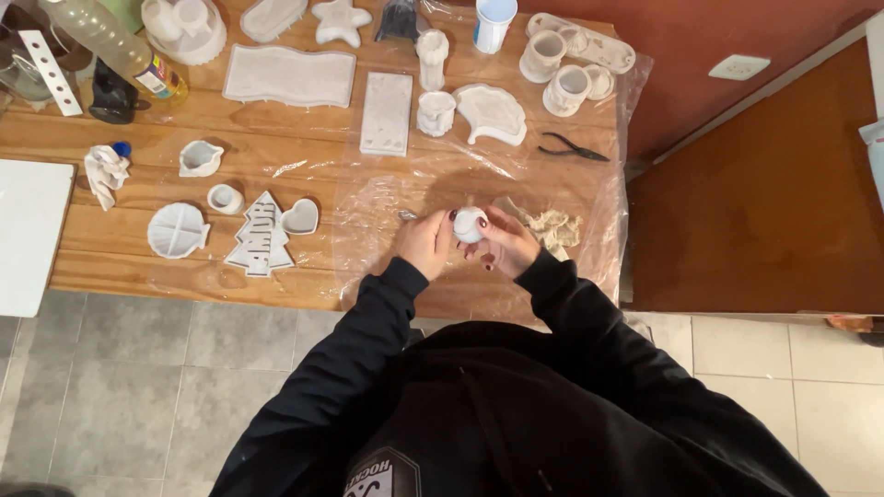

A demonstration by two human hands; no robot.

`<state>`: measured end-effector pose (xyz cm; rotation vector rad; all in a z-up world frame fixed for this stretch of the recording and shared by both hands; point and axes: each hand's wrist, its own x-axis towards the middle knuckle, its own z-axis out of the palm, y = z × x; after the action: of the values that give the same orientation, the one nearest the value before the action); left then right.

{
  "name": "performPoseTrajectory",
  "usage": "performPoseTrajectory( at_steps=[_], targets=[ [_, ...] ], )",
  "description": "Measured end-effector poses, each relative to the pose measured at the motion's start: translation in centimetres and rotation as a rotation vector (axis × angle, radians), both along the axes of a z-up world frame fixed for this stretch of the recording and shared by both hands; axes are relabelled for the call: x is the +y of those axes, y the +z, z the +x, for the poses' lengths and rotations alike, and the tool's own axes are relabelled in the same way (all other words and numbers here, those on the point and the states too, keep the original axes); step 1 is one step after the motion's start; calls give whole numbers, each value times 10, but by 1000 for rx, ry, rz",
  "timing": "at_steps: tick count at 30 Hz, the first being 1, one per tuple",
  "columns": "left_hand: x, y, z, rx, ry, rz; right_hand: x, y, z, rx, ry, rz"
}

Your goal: Unmolding various craft objects and organizing them on a workbench.

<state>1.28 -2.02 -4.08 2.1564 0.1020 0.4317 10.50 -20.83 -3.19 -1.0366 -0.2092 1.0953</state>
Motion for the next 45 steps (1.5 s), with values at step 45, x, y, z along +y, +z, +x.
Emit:
performPoseTrajectory(
  at_steps=[45],
  targets=[
    [-1,-16,-4,42,3,-236,7,-18,7,-170,-209,-131]
  ],
)
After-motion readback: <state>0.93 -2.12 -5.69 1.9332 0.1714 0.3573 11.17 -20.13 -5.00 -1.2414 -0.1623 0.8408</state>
